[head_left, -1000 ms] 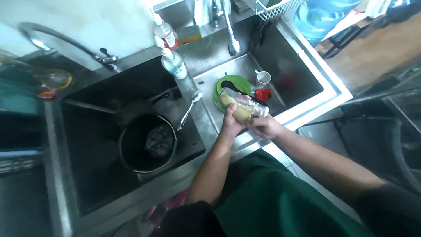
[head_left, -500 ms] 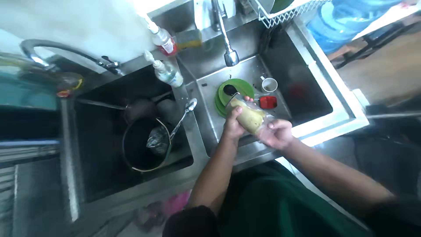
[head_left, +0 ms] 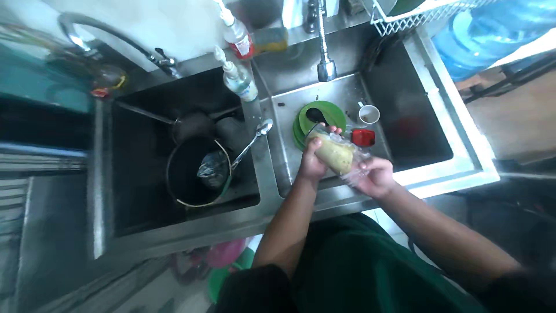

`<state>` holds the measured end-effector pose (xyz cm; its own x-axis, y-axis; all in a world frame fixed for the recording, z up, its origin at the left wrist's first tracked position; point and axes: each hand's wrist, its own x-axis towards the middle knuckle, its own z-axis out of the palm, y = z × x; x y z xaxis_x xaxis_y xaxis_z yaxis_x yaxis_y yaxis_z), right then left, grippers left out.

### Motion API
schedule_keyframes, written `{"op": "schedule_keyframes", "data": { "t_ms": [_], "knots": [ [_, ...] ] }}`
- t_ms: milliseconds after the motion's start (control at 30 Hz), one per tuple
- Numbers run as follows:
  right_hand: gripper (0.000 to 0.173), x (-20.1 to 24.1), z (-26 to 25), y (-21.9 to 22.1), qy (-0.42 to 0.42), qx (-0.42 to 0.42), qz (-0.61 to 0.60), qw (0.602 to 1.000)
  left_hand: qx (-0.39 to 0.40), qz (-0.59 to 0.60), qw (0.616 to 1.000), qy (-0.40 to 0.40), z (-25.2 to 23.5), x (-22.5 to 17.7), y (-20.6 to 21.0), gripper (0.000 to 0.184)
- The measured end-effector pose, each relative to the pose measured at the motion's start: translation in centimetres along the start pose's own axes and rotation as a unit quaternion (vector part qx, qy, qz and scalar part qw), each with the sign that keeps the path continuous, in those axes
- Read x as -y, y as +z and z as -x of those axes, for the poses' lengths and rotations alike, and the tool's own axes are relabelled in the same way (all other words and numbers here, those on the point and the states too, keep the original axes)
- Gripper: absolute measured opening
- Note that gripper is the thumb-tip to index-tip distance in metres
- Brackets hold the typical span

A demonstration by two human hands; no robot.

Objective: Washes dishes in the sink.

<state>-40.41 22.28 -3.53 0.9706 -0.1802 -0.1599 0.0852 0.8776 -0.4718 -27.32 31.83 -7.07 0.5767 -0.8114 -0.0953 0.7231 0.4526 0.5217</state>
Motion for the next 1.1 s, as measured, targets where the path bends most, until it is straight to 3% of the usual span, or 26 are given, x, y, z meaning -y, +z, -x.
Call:
{"op": "schedule_keyframes", "data": {
  "t_ms": [67,100,133,167,200,233,267,300,333,367,400,467,533,633,700,767,833,900,967,1100],
  "knots": [
    [0.050,0.1,0.2,0.2,-0.033,-0.048,0.228,0.972,-0.051,-0.046,0.997,-0.039,1.1,-0.7,-0.3,0.064],
    [0.059,0.3,0.3,0.3,-0.044,-0.034,0.389,0.920,-0.109,-0.059,0.990,-0.065,1.6,-1.3,0.6,0.048],
    [0.063,0.5,0.3,0.5,-0.046,-0.005,0.552,0.833,-0.166,-0.057,0.980,-0.097,1.9,-1.9,1.7,0.041],
    [0.062,0.1,0.3,0.7,-0.053,0.027,0.664,0.745,-0.221,-0.043,0.967,-0.121,2.0,-2.3,2.7,0.038],
    [0.061,-0.7,0.3,0.9,-0.062,0.048,0.708,0.702,-0.262,-0.032,0.957,-0.123,2.1,-2.4,3.2,0.034],
    [0.061,-1.7,0.3,1.2,-0.072,0.039,0.687,0.722,-0.267,-0.024,0.957,-0.112,2.3,-2.3,3.1,0.029],
    [0.062,-2.5,0.0,1.4,-0.076,0.017,0.599,0.797,-0.241,-0.016,0.966,-0.095,2.6,-2.3,2.4,0.027],
    [0.062,-3.1,-0.5,1.7,-0.068,-0.005,0.444,0.893,-0.200,-0.004,0.977,-0.078,2.9,-2.3,1.5,0.029],
    [0.056,-3.7,-0.8,2.1,-0.057,-0.020,0.258,0.964,-0.161,0.016,0.985,-0.060,3.2,-2.3,0.6,0.032],
    [0.045,-4.2,-1.0,2.5,-0.048,-0.025,0.098,0.994,-0.128,0.029,0.990,-0.046,3.5,-2.4,0.0,0.041],
    [0.040,-4.8,-1.1,2.9,-0.043,-0.031,-0.014,0.999,-0.104,0.033,0.993,-0.041,3.6,-2.6,-0.5,0.055],
    [0.044,-5.7,-0.8,3.5,-0.051,-0.038,-0.063,0.996,-0.092,0.026,0.994,-0.051,3.9,-2.9,-1.2,0.063],
    [0.044,-5.9,-0.1,4.3,-0.064,-0.065,0.070,0.993,-0.104,-0.001,0.992,-0.077,4.2,-3.1,-1.8,0.050],
    [0.051,-5.6,0.1,6.4,-0.037,-0.215,0.323,0.921,-0.151,-0.079,0.979,-0.115,5.0,-3.4,-2.1,0.041],
    [0.057,-4.5,-0.2,6.5,-0.015,-0.252,0.435,0.864,-0.191,-0.215,0.952,-0.105,5.9,-4.3,-2.0,0.057],
    [0.054,-2.8,-0.3,6.4,0.018,-0.256,0.494,0.831,-0.155,-0.446,0.881,-0.013,7.3,-5.5,-2.0,0.090],
    [0.054,-1.9,-0.2,6.8,0.057,-0.232,0.519,0.821,-0.022,-0.671,0.737,0.081,8.1,-7.3,-1.5,0.109],
    [0.052,-2.4,-0.3,7.8,0.070,-0.225,0.502,0.832,0.110,-0.773,0.623,0.058,7.9,-8.2,0.1,0.114],
    [0.047,-3.2,-0.8,8.9,0.070,-0.232,0.484,0.841,0.164,-0.797,0.581,0.033,7.4,-8.4,0.9,0.098],
    [0.042,-3.0,-1.4,9.7,0.055,-0.237,0.510,0.825,0.116,-0.786,0.604,0.062,7.2,-8.6,-1.2,0.082]
  ]
}}
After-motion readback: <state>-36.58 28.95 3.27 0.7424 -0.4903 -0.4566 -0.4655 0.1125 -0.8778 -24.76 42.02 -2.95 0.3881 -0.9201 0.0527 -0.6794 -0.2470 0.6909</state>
